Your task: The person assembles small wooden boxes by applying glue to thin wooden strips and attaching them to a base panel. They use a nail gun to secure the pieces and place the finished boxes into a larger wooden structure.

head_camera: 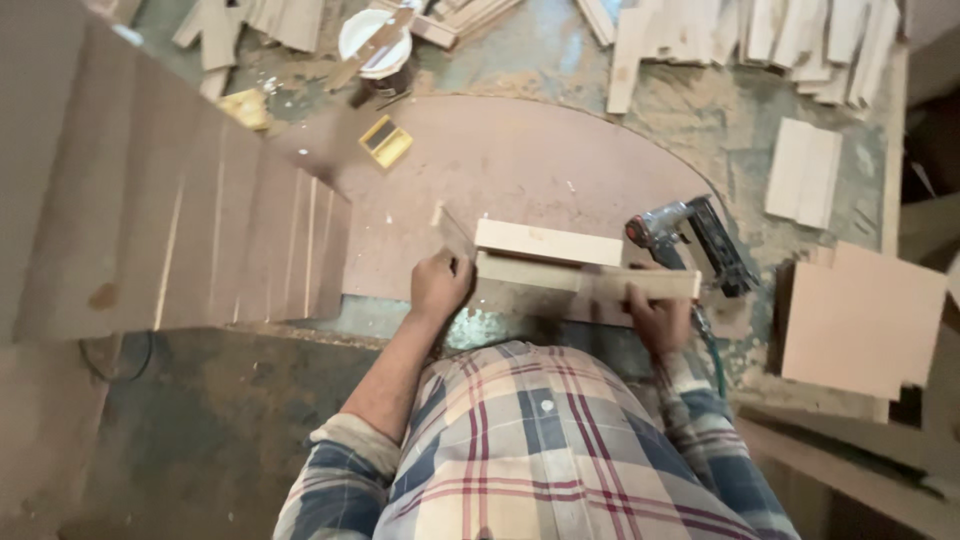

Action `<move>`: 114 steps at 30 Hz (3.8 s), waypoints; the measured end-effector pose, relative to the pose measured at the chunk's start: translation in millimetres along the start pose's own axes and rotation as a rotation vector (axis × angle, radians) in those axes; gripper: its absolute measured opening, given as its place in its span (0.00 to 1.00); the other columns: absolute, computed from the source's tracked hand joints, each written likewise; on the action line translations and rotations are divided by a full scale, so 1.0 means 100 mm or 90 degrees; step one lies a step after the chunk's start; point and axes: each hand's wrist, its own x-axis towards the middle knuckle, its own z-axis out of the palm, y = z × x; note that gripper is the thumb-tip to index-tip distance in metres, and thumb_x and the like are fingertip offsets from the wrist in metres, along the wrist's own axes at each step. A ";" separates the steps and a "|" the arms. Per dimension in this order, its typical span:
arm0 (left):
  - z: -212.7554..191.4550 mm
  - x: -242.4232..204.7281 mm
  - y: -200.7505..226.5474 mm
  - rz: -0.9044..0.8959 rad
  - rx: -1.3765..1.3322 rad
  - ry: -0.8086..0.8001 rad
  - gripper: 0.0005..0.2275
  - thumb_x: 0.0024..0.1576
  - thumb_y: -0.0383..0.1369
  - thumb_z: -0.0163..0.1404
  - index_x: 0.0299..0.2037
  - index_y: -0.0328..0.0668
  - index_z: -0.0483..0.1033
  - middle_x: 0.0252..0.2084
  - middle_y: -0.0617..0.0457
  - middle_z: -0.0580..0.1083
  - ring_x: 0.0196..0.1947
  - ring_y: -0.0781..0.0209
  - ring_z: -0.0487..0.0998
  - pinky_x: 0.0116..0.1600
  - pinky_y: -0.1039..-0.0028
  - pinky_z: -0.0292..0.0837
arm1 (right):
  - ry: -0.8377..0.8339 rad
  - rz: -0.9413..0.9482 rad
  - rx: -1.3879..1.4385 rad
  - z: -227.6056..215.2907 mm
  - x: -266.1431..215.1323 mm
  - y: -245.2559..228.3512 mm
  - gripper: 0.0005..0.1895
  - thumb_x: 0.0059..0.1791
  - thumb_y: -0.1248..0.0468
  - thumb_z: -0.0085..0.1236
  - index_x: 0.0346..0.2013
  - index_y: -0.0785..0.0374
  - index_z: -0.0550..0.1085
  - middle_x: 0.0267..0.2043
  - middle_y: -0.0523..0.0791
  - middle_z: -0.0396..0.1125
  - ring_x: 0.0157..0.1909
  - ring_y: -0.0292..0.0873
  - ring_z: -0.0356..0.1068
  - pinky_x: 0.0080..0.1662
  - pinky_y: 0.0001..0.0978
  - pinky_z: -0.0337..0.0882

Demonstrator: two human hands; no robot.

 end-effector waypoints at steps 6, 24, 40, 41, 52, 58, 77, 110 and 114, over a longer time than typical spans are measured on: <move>-0.09 -0.03 0.04 0.013 0.012 -0.076 0.15 0.55 0.41 0.53 0.30 0.32 0.79 0.28 0.32 0.77 0.32 0.32 0.79 0.40 0.49 0.75 | 0.015 -0.055 -0.084 0.23 0.07 -0.16 0.11 0.53 0.62 0.57 0.39 0.70 0.79 0.28 0.49 0.75 0.29 0.42 0.77 0.33 0.33 0.74; -0.26 0.14 0.06 0.072 -0.078 -0.180 0.11 0.52 0.36 0.53 0.35 0.32 0.75 0.27 0.34 0.77 0.31 0.32 0.79 0.39 0.50 0.75 | -0.154 -0.158 -0.309 0.26 0.27 -0.14 0.11 0.47 0.59 0.62 0.28 0.66 0.78 0.26 0.54 0.71 0.30 0.57 0.74 0.32 0.46 0.71; -0.38 0.24 0.15 0.088 -0.033 -0.268 0.15 0.53 0.36 0.53 0.45 0.33 0.73 0.30 0.32 0.77 0.33 0.30 0.79 0.42 0.48 0.75 | -0.203 -0.153 -0.292 0.28 0.31 -0.18 0.12 0.45 0.57 0.63 0.35 0.63 0.79 0.32 0.55 0.73 0.36 0.59 0.75 0.35 0.47 0.73; -0.41 0.23 0.19 0.085 -0.055 -0.272 0.18 0.51 0.34 0.52 0.51 0.35 0.72 0.29 0.33 0.77 0.32 0.30 0.78 0.40 0.47 0.74 | -0.207 -0.159 -0.292 0.29 0.32 -0.18 0.11 0.45 0.57 0.63 0.35 0.62 0.79 0.32 0.55 0.73 0.36 0.59 0.75 0.35 0.47 0.73; -0.30 0.32 0.00 0.165 -0.025 -0.308 0.09 0.54 0.34 0.54 0.34 0.34 0.77 0.31 0.34 0.77 0.35 0.33 0.79 0.42 0.51 0.76 | -0.228 -0.164 -0.322 0.27 0.33 -0.13 0.12 0.44 0.55 0.65 0.34 0.60 0.80 0.32 0.53 0.74 0.35 0.59 0.74 0.34 0.48 0.73; -0.35 0.32 0.04 0.155 -0.017 -0.341 0.09 0.56 0.35 0.54 0.35 0.34 0.78 0.35 0.34 0.78 0.38 0.34 0.79 0.44 0.52 0.75 | -0.223 -0.152 -0.315 0.27 0.33 -0.19 0.13 0.46 0.55 0.65 0.35 0.62 0.80 0.32 0.54 0.73 0.35 0.59 0.74 0.33 0.47 0.72; -0.47 0.36 0.26 0.194 -0.154 -0.340 0.22 0.53 0.26 0.55 0.59 0.37 0.70 0.55 0.32 0.74 0.57 0.32 0.73 0.61 0.55 0.71 | -0.258 -0.161 -0.300 0.29 0.36 -0.10 0.11 0.46 0.58 0.63 0.37 0.62 0.80 0.34 0.53 0.75 0.39 0.59 0.75 0.37 0.47 0.74; -0.11 0.70 -0.16 0.267 -0.110 -0.472 0.24 0.44 0.23 0.57 0.53 0.36 0.69 0.50 0.38 0.70 0.48 0.36 0.76 0.52 0.57 0.74 | -0.302 -0.051 -0.441 0.36 0.27 0.42 0.17 0.47 0.57 0.58 0.48 0.60 0.77 0.40 0.53 0.74 0.40 0.58 0.75 0.41 0.47 0.73; -0.20 0.75 -0.10 0.237 -0.050 -0.522 0.27 0.43 0.23 0.57 0.55 0.31 0.66 0.51 0.36 0.68 0.47 0.35 0.75 0.52 0.56 0.73 | -0.271 -0.138 -0.274 0.39 0.29 0.20 0.23 0.46 0.65 0.58 0.56 0.61 0.72 0.47 0.54 0.73 0.44 0.56 0.75 0.44 0.43 0.74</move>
